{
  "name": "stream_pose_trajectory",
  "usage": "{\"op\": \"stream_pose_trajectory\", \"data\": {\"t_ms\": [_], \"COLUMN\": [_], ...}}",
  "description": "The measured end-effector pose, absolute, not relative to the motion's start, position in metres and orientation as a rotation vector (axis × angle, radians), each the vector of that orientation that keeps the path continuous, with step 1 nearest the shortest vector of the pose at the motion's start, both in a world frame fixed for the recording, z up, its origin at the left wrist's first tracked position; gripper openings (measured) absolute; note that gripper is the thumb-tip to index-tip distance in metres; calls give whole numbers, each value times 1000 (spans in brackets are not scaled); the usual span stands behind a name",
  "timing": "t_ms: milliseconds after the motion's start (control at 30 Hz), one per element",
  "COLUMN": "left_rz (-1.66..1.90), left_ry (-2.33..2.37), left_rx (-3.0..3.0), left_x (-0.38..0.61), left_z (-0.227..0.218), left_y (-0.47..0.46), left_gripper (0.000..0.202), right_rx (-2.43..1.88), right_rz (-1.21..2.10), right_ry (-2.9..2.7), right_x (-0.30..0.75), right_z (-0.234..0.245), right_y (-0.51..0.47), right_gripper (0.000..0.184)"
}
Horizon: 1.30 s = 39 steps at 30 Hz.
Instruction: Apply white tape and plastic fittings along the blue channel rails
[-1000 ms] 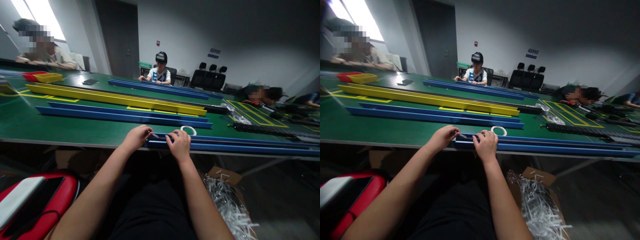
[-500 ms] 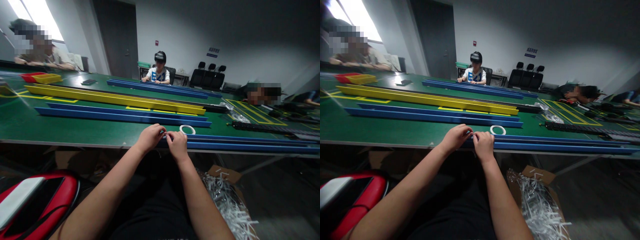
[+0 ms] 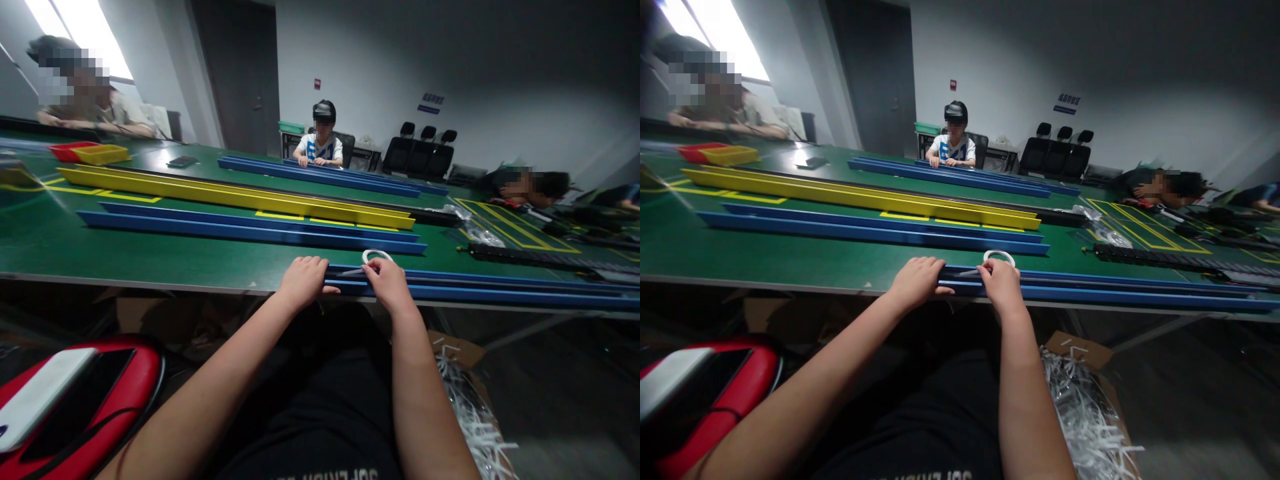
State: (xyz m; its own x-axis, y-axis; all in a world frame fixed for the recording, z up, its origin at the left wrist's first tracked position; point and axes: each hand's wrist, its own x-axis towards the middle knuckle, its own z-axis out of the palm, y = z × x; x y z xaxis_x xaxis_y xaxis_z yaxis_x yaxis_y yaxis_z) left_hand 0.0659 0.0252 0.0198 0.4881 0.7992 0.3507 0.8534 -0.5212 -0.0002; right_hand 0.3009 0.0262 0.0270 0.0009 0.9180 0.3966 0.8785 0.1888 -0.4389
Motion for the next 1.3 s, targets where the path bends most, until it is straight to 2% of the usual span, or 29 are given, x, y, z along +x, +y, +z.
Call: {"op": "stream_pose_trajectory", "data": {"t_ms": [333, 633, 833, 1100, 1300], "left_rz": [-384, -215, -194, -387, -389], "left_ry": [-1464, -1665, -1723, -1583, -1596], "left_rx": [-2551, -2575, -2550, -2578, -2540], "left_x": [16, -64, -27, 51, 66], "left_z": [20, 21, 23, 23, 21], "left_y": [31, 48, 43, 34, 36], "left_gripper": [68, 77, 74, 67, 73], "right_rx": [-1632, -1597, -1575, -1518, -1682], "right_rz": [224, 227, 204, 173, 17], "right_ry": [-1848, -1824, -1827, -1987, -1928], "right_x": [309, 310, 311, 314, 312], "right_z": [26, 28, 30, 23, 29], "right_y": [22, 16, 12, 21, 17], "right_gripper": [29, 27, 16, 25, 25]}}
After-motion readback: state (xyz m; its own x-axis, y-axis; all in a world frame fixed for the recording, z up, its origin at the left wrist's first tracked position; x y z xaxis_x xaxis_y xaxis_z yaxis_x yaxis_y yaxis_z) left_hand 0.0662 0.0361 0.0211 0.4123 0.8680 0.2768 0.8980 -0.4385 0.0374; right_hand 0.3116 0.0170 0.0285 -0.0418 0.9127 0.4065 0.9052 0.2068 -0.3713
